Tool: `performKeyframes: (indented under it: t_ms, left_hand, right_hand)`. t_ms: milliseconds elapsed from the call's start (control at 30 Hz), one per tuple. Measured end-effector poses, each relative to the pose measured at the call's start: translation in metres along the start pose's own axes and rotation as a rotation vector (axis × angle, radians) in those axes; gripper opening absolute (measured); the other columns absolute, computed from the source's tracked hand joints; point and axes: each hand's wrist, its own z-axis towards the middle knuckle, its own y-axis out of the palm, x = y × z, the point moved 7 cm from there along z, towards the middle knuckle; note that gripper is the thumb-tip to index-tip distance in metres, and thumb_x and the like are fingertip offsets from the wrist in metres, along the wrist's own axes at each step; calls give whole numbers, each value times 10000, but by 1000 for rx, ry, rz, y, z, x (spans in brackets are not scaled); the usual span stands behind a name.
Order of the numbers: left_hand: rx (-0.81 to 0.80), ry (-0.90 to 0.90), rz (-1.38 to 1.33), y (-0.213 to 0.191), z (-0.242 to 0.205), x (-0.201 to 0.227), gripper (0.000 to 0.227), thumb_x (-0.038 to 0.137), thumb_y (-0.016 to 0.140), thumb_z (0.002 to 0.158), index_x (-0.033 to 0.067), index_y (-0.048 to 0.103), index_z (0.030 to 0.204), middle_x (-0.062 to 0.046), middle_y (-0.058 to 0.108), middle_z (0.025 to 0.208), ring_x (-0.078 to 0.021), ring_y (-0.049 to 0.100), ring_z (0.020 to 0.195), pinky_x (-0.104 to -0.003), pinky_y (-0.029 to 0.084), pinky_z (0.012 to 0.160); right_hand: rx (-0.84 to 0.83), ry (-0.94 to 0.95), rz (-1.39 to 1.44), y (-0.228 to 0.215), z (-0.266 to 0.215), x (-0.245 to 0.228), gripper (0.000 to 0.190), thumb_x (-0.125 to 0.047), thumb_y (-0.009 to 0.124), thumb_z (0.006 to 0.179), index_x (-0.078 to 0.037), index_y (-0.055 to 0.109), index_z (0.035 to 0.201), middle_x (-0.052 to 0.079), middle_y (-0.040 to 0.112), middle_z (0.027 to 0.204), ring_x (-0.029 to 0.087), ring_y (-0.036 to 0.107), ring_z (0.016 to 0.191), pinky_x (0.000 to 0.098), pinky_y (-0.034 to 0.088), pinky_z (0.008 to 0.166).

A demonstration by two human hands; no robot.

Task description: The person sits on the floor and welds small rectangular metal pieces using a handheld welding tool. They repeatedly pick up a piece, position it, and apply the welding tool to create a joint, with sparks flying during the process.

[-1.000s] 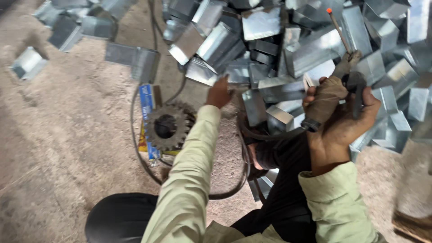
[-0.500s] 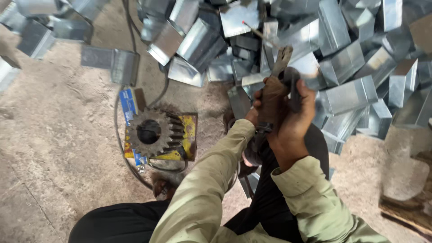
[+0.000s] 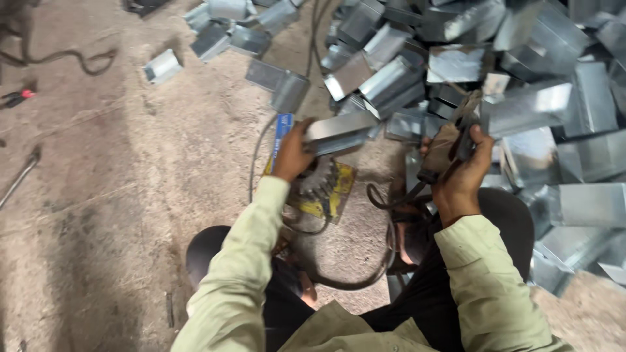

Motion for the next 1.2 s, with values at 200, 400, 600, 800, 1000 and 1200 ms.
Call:
performKeyframes:
  t_ms: [200, 400, 600, 800, 1000, 1200]
  left_hand:
    - [110, -431, 81, -62, -61, -106, 655, -92, 681, 751, 81, 548, 1368, -231, 698, 1234, -383, 686, 1185, -421, 548, 977]
    - [16, -239, 277, -48, -60, -98, 798, -88, 770, 673, 48, 505, 1413, -263, 503, 1439, -465, 517, 1291, -491, 464, 1052]
    - [-133, -137, 843, -29, -52, -37, 674, 24, 789, 701, 91, 563, 1332, -178, 488, 1513, -358, 562, 1265, -476, 543, 880]
    - [-137, -91, 1084, 17, -72, 2, 668, 181, 766, 771, 23, 583, 1393, -138, 560, 1409, -256, 626, 1122, -415, 572, 785]
    - [-190, -180, 1098, 28, -80, 10, 604, 205, 764, 758, 91, 594, 1326, -267, 472, 1506, -253, 680, 879, -359, 550, 643]
    - [-228, -210, 1160, 44, -89, 5, 365, 216, 723, 820, 100, 621, 1151, -326, 390, 1573, -231, 679, 822, -341, 512, 565]
  right_hand:
    - [-81, -24, -231, 29, -1, 57, 578, -239, 714, 864, -93, 416, 1337, 120, 593, 1049, 266, 643, 880, 405, 566, 776]
    - [-217, -322, -902, 58, -25, 90, 772, -112, 881, 768, -24, 448, 1401, 161, 574, 1275, 266, 639, 1121, 374, 559, 940]
    - [-374, -586, -1275, 87, -51, 92, 813, -124, 917, 720, -1, 457, 1379, 228, 600, 1248, 360, 642, 1127, 439, 532, 948]
    - [-445, -687, -1318, 97, -59, 88, 743, -100, 901, 721, -2, 514, 1348, 224, 587, 1249, 394, 635, 1141, 450, 532, 942]
    - [-482, -738, -1348, 101, -60, 90, 733, -92, 894, 707, -4, 529, 1336, 210, 584, 1232, 395, 628, 1137, 451, 530, 947]
    - [-472, -626, -1334, 100, -59, 95, 680, -94, 868, 762, -28, 543, 1355, 198, 585, 1241, 351, 655, 1119, 412, 556, 914]
